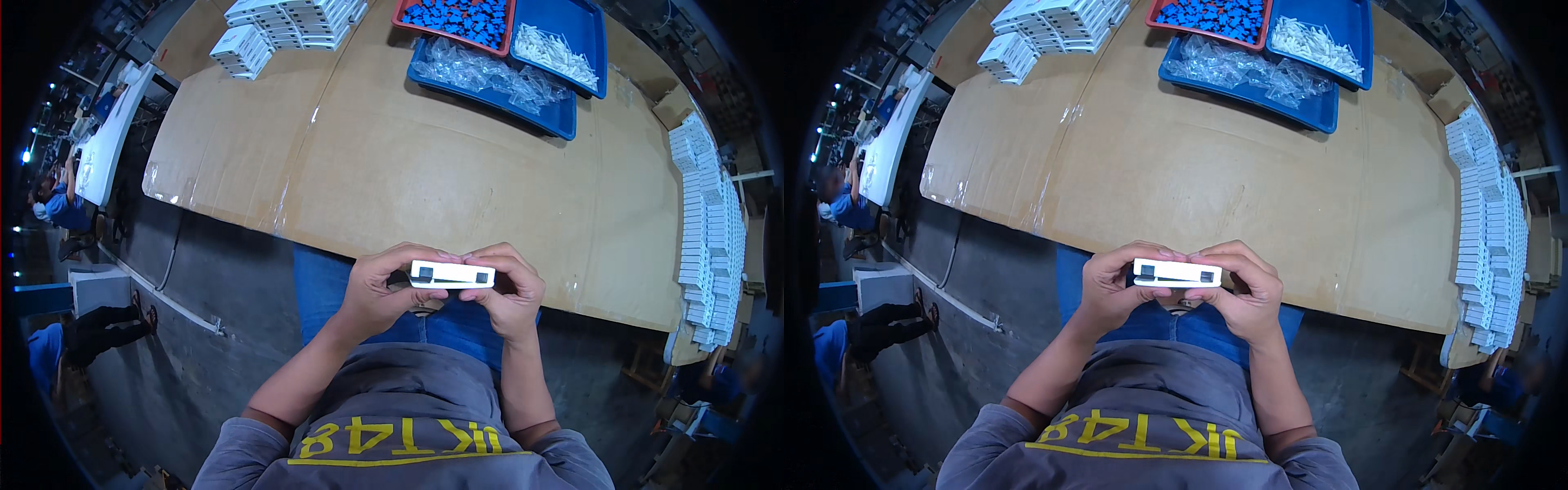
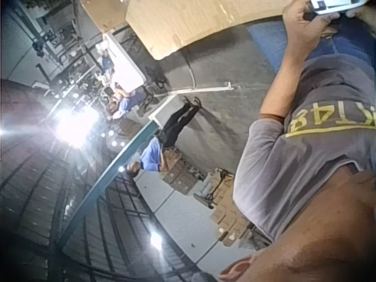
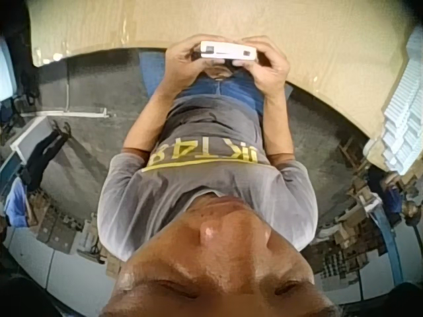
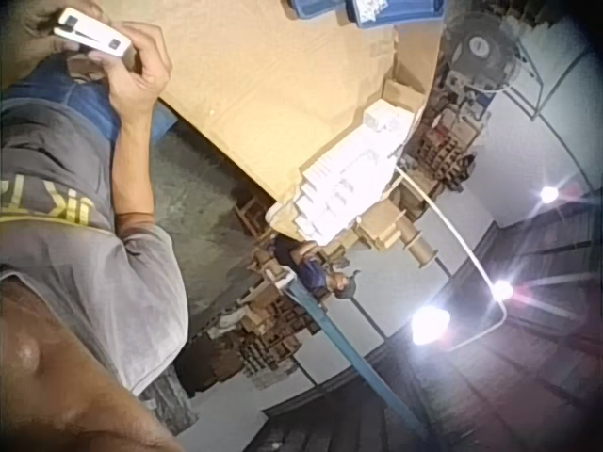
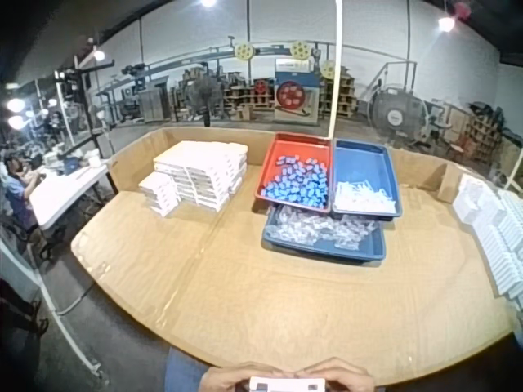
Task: Packing small electronic components and plastic clips into cardboard boxes.
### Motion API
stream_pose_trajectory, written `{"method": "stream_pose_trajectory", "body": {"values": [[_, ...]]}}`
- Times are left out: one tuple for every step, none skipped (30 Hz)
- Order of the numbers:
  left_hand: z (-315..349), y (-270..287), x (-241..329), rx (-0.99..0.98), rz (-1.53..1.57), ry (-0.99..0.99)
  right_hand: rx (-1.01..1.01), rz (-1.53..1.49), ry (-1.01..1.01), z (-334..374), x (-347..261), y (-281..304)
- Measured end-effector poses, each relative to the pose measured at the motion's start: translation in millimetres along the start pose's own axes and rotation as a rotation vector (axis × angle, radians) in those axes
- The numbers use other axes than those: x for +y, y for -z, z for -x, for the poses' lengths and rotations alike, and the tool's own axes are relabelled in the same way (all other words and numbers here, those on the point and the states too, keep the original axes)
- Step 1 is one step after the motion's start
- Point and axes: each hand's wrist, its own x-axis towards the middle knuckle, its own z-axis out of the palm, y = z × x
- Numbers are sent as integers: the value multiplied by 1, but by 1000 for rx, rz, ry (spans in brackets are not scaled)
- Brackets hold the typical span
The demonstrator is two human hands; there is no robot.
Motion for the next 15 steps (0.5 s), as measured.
{"method": "stream_pose_trajectory", "body": {"values": [[0,0,0,-4,15,-15,-4,1,11,-1,0,0],[0,1,0,-4,14,-15,-8,1,22,-1,1,0],[0,1,0,-3,29,6,-9,2,22,-1,1,0],[0,1,1,-3,44,28,-10,5,20,-1,1,0],[0,1,0,-3,45,28,-12,8,17,-1,1,0],[0,0,-2,8,50,17,-12,9,18,-1,0,0],[0,0,-4,18,56,7,-14,5,17,-1,0,0],[0,1,-4,18,56,6,-15,2,17,-1,-1,0],[-1,2,-5,10,42,-11,-15,2,18,-1,-1,0],[-1,2,-5,2,28,-28,-16,4,22,-1,-1,0],[-1,2,-5,2,28,-29,-17,6,26,-1,-1,0],[-2,2,-5,-1,21,-33,-17,6,26,-1,-1,0],[-2,2,-5,-4,15,-38,-14,4,21,-1,-1,0],[-2,2,-5,-4,14,-37,-11,1,16,0,-1,0],[-2,2,-5,-2,10,-38,-11,1,16,-1,-1,-1]]}}
